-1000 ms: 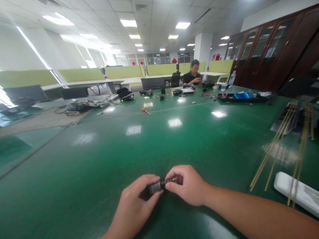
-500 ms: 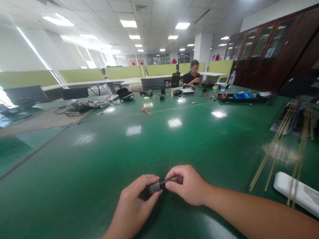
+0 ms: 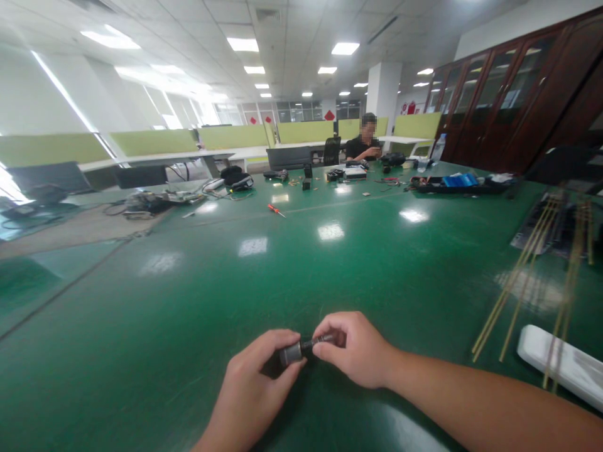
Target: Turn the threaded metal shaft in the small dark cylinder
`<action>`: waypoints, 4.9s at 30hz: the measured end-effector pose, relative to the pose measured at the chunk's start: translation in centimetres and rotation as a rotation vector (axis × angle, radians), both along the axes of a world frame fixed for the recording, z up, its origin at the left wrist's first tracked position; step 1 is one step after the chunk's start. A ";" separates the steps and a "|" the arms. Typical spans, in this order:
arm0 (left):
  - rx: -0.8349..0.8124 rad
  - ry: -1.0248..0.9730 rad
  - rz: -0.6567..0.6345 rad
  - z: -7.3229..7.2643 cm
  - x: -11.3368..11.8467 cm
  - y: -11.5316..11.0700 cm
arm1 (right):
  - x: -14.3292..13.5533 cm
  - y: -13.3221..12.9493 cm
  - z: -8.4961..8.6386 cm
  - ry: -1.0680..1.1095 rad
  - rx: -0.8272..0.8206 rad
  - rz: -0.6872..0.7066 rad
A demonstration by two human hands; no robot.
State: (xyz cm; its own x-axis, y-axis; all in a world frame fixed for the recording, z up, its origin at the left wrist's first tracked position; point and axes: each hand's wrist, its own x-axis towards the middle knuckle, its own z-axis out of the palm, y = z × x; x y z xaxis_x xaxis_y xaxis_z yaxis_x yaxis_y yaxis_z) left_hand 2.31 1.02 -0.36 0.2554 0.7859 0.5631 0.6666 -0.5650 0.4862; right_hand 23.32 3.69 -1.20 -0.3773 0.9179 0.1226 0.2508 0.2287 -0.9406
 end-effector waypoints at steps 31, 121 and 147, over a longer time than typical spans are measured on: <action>-0.010 -0.012 0.001 -0.5 -0.6 0.3 | -0.1 0.2 0.0 0.020 -0.029 -0.019; 0.005 0.004 0.035 -0.1 -1.3 0.5 | -0.1 0.2 0.0 0.066 -0.078 -0.074; 0.010 0.009 0.042 -0.2 -1.5 0.5 | -0.1 0.4 -0.2 0.115 -0.102 -0.075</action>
